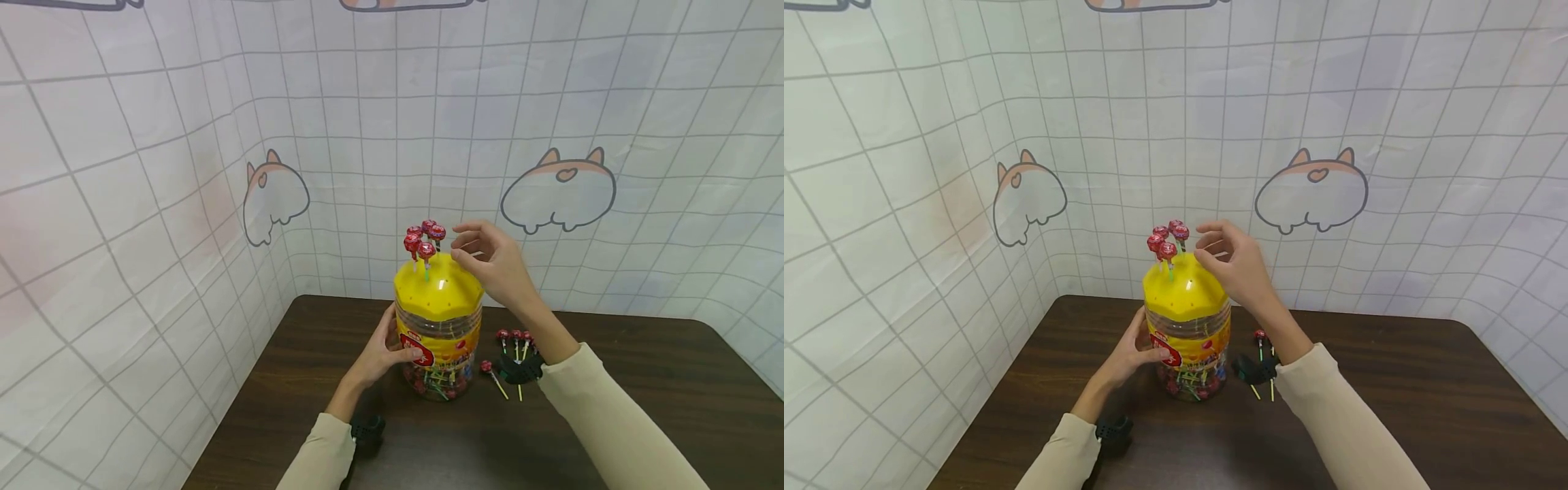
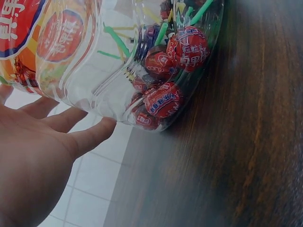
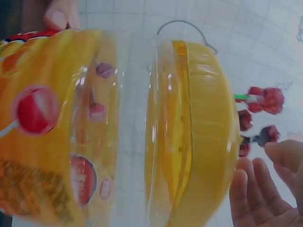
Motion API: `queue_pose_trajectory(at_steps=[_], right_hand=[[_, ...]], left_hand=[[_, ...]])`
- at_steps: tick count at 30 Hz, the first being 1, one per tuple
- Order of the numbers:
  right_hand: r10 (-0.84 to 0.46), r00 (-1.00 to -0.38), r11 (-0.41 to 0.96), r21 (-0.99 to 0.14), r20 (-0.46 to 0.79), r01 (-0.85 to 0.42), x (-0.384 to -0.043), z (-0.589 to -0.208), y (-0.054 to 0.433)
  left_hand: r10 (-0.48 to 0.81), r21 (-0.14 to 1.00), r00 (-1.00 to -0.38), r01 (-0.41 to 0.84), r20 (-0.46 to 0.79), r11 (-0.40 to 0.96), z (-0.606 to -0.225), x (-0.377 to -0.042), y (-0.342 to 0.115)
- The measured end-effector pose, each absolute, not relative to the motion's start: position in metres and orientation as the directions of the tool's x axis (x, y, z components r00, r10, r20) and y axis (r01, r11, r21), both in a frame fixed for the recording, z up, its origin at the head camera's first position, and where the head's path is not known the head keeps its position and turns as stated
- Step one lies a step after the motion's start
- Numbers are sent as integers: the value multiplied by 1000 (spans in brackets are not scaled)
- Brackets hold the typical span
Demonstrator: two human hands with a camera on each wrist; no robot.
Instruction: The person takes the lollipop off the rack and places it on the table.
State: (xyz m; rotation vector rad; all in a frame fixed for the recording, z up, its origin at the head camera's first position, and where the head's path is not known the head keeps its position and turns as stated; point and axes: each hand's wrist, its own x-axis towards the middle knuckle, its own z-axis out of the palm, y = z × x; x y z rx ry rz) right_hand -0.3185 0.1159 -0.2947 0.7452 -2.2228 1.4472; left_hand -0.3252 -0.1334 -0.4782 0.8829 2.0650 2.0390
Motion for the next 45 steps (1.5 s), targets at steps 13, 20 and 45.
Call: queue_pose_trajectory(at_steps=[13, 20, 45], right_hand=[[-217, -785, 358, -701, 580, -617, -333, -289, 97], [-177, -752, 308, -690, 635, -655, -331, -279, 101], [-110, -757, 270, -713, 644, -646, -288, -310, 195]], left_hand=[[477, 943, -821, 326, 314, -59, -480, -328, -131], [475, 943, -821, 328, 318, -65, -479, -328, -131], [461, 945, -832, 322, 310, -54, -481, -328, -134]])
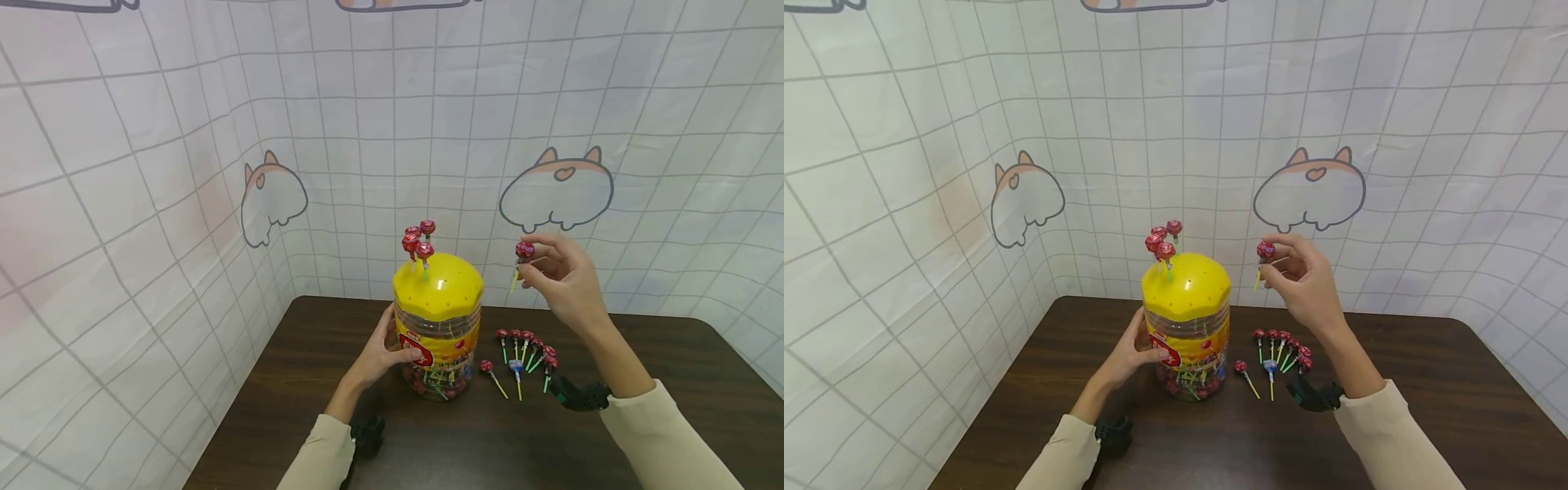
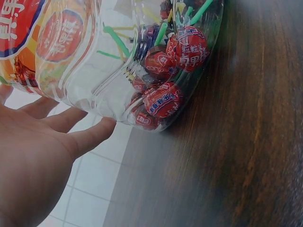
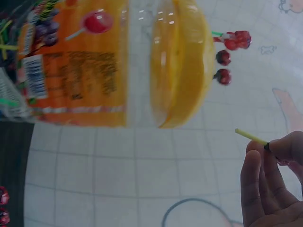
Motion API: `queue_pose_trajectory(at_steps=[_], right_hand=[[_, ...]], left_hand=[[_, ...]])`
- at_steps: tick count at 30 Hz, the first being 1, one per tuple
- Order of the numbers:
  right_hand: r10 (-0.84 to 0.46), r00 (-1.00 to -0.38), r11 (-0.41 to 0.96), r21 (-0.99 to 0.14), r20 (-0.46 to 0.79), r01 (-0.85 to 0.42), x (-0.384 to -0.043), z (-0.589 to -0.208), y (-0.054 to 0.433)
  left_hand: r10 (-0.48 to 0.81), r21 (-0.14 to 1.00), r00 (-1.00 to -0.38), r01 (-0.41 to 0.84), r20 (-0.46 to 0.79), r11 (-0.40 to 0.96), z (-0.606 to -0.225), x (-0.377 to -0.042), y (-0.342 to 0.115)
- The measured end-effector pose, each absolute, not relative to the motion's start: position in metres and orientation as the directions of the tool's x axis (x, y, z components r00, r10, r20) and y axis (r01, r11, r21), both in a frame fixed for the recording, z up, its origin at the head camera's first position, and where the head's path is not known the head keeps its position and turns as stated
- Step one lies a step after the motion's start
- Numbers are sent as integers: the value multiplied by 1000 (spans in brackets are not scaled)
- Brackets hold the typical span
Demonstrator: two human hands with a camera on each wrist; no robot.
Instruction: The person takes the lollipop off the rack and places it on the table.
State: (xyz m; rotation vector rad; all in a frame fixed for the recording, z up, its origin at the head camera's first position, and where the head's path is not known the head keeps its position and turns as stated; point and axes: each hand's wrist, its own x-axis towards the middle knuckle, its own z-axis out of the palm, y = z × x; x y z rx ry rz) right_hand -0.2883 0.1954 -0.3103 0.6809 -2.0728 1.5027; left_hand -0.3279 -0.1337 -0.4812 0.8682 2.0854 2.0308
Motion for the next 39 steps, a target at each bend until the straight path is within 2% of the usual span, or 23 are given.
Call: queue_pose_trajectory(at_steps=[9, 17, 30, 39], right_hand=[[-106, -811, 302, -758, 576, -578, -286, -354, 222], [-101, -856, 403, -766, 507, -501, -281, -392, 241], [-131, -914, 418, -815, 383, -401, -280, -451, 253], [-228, -957, 439, -858, 181, -267, -285, -473, 257]], left_hand=[[464, 943, -827, 327, 318, -63, -481, -327, -134], [461, 942, -828, 328, 320, -64, -481, -326, -134], [457, 945, -834, 322, 309, -51, -480, -326, -134], [458, 947, -835, 318, 305, -52, -479, -326, -133]])
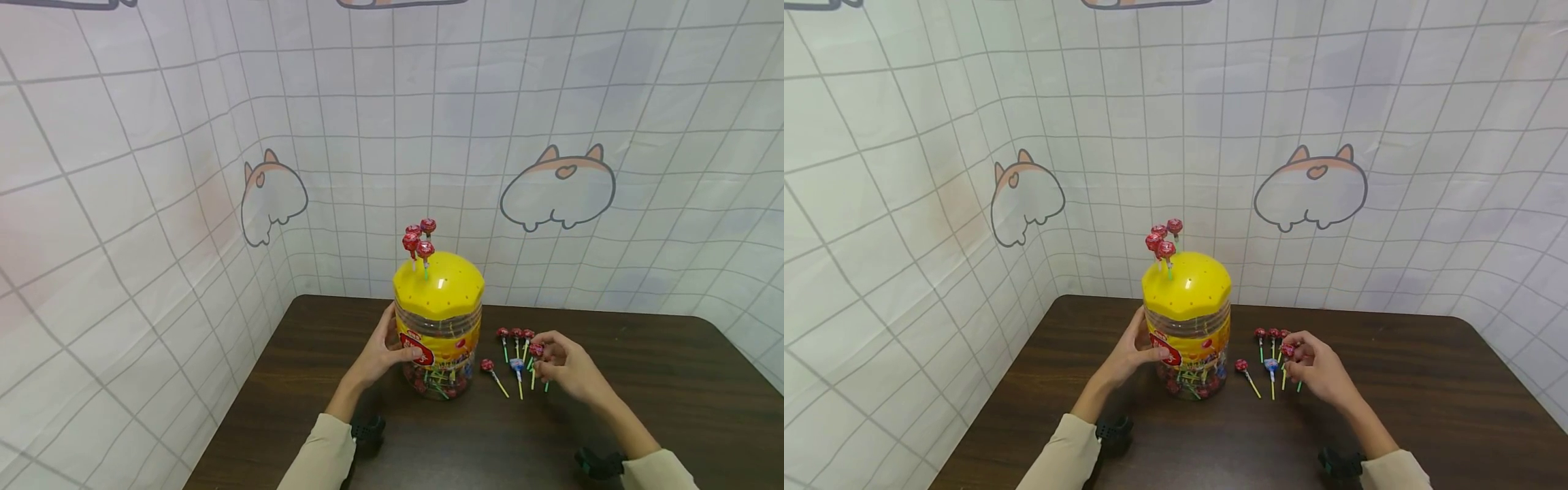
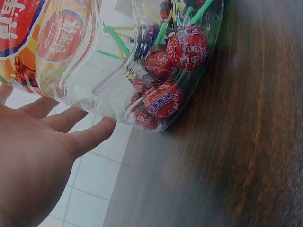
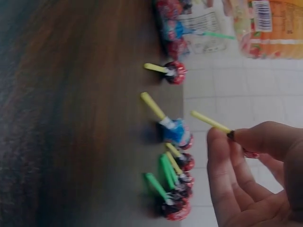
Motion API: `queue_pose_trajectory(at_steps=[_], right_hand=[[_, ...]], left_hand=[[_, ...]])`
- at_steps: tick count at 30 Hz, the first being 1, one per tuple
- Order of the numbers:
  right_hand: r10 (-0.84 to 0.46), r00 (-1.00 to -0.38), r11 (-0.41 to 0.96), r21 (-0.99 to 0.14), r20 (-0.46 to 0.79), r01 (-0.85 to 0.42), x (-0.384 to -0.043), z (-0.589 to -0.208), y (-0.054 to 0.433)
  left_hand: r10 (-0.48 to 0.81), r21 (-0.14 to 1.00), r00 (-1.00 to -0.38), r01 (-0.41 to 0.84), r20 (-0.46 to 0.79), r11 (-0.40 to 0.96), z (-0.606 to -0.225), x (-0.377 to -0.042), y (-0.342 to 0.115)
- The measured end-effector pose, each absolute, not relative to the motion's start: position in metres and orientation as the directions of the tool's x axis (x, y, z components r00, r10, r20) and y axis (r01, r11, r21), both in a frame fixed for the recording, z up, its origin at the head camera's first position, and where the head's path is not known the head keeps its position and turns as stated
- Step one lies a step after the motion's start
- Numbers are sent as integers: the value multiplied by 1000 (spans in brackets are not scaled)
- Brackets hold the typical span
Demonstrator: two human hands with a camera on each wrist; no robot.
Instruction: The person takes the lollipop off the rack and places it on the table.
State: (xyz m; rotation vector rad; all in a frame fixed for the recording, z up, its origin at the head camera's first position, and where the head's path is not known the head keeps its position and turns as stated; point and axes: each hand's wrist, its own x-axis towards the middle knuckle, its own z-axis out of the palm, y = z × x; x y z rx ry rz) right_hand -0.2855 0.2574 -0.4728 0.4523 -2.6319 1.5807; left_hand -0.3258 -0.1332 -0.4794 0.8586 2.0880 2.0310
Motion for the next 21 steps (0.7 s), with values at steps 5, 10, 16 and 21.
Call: queue_pose_trajectory(at_steps=[5, 10, 16, 21], right_hand=[[-271, -957, 450, -865, 104, -222, -289, -482, 259], [-296, -954, 447, -874, 56, -190, -291, -487, 260], [-329, -944, 451, -877, 13, -169, -293, -491, 262], [-322, -947, 477, -863, 6, -168, -295, -494, 262]], left_hand=[[458, 946, -834, 320, 307, -51, -479, -325, -134], [460, 946, -832, 318, 311, -64, -480, -325, -133], [459, 946, -832, 318, 310, -62, -480, -326, -133], [458, 946, -833, 319, 309, -57, -480, -327, -134]])
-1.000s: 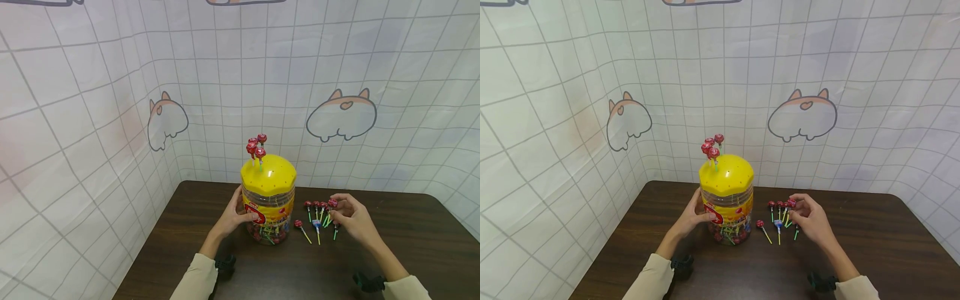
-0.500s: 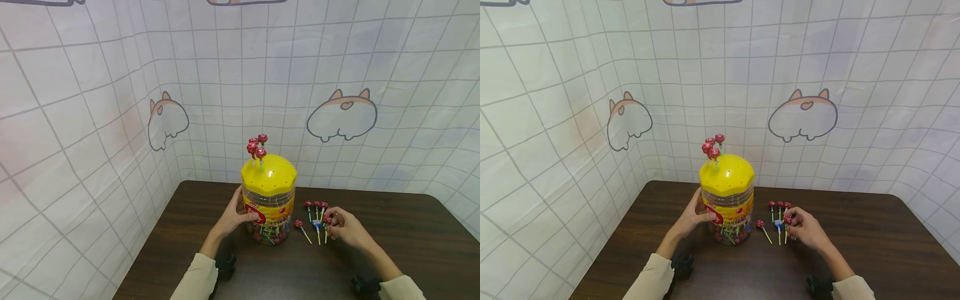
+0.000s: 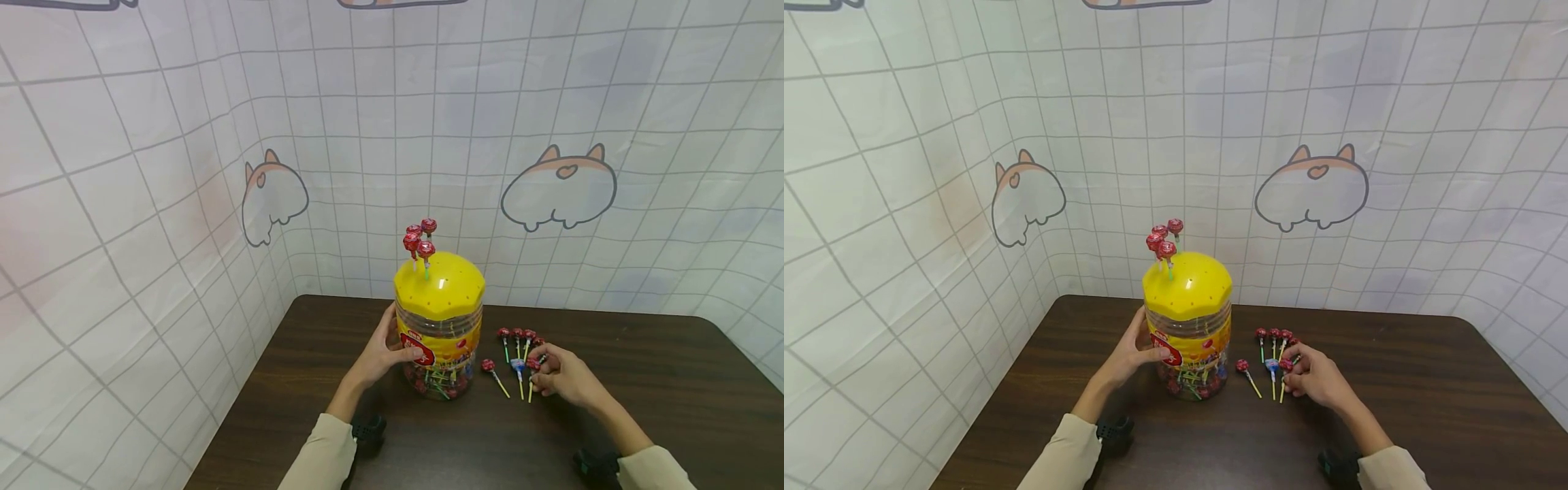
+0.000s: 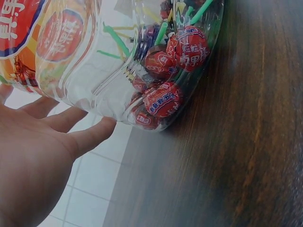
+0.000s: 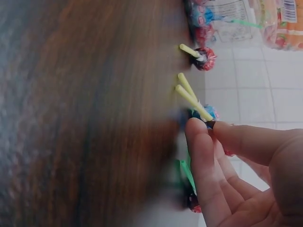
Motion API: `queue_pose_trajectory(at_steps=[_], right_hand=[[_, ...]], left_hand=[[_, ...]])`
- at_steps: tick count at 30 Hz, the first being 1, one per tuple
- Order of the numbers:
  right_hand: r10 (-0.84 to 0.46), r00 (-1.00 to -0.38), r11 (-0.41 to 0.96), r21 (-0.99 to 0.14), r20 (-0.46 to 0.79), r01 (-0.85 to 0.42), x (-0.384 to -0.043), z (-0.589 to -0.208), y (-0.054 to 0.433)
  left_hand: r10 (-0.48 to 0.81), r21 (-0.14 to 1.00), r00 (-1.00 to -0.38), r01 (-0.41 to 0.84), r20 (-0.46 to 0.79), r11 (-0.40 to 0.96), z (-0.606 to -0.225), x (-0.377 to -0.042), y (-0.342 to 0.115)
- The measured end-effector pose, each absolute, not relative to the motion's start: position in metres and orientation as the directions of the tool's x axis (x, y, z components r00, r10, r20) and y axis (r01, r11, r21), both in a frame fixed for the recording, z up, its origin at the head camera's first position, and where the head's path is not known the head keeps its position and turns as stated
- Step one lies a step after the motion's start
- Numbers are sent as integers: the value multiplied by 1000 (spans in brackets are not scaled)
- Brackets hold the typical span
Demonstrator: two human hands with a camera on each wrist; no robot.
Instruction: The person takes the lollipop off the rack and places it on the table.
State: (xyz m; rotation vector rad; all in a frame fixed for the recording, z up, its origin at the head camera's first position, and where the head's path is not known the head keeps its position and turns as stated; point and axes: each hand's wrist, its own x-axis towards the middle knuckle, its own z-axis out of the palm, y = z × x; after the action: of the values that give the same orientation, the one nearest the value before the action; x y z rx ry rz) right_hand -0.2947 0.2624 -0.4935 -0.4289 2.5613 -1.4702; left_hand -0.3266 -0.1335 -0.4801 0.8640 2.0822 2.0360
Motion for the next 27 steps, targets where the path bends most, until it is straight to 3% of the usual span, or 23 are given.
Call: queue_pose_trajectory(at_steps=[27], right_hand=[[-266, -962, 605, -788, -68, -112, -294, -491, 258]], left_hand=[[460, 943, -830, 329, 314, -50, -479, -325, -134]])
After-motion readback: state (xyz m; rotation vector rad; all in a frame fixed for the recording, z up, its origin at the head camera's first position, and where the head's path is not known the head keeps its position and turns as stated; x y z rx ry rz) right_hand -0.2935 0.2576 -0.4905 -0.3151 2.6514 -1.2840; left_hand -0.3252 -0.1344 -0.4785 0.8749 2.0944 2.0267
